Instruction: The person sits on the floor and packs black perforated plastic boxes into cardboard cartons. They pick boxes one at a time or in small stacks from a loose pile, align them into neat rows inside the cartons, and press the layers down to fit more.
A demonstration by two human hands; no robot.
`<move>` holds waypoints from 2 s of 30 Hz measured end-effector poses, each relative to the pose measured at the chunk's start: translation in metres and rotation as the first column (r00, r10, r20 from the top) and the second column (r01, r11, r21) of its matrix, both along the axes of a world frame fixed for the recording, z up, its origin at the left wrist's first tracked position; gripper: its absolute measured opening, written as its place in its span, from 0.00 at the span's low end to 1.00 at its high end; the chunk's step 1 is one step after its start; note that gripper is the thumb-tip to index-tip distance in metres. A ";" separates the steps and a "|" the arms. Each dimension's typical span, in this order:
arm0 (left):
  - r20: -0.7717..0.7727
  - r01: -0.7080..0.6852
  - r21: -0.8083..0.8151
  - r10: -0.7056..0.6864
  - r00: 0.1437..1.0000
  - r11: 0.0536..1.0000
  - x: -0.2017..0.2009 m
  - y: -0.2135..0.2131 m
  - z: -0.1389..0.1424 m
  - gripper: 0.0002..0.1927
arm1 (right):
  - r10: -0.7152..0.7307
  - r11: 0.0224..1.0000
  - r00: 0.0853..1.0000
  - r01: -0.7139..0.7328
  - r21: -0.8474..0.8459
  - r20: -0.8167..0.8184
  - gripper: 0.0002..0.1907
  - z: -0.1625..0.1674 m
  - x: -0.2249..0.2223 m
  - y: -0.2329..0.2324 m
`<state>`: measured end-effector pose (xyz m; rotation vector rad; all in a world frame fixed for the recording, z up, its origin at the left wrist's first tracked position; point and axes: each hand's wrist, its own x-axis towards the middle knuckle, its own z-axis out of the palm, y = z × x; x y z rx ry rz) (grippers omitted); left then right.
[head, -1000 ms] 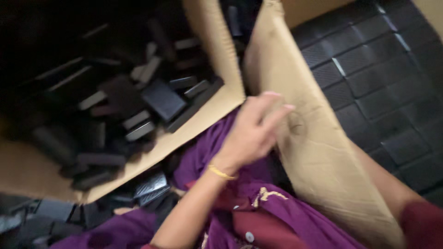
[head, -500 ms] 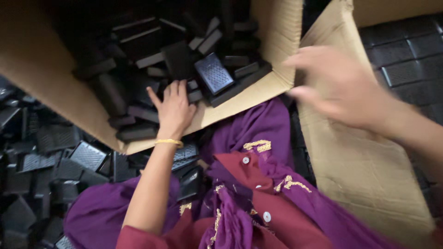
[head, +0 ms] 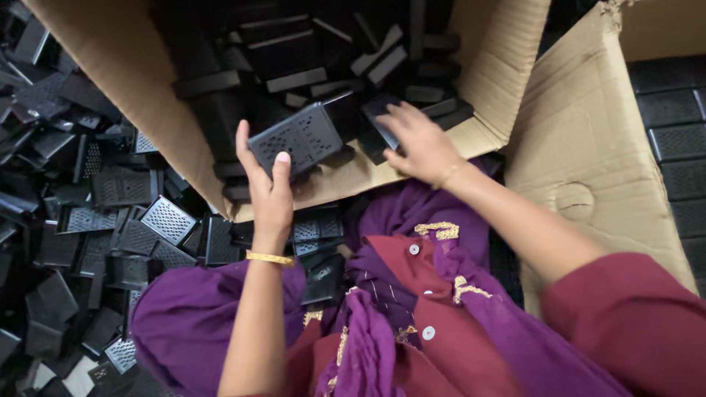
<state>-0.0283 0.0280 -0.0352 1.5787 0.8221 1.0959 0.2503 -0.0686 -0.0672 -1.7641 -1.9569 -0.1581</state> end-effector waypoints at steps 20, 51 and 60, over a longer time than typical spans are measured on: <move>0.201 -0.045 -0.235 0.094 0.975 0.971 -0.009 -0.029 -0.031 0.25 | 0.027 0.959 0.325 -0.275 -0.067 -0.945 0.32 0.007 -0.065 0.058; 0.547 -0.234 -0.309 0.373 0.749 0.922 -0.099 -0.024 0.002 0.26 | -0.172 0.968 0.117 0.202 -0.146 -0.978 0.38 0.024 -0.126 0.116; 0.039 0.006 0.121 -0.011 0.999 0.993 -0.007 -0.056 -0.011 0.30 | -0.068 0.984 -0.135 -0.175 -0.044 -0.989 0.42 0.092 -0.047 -0.110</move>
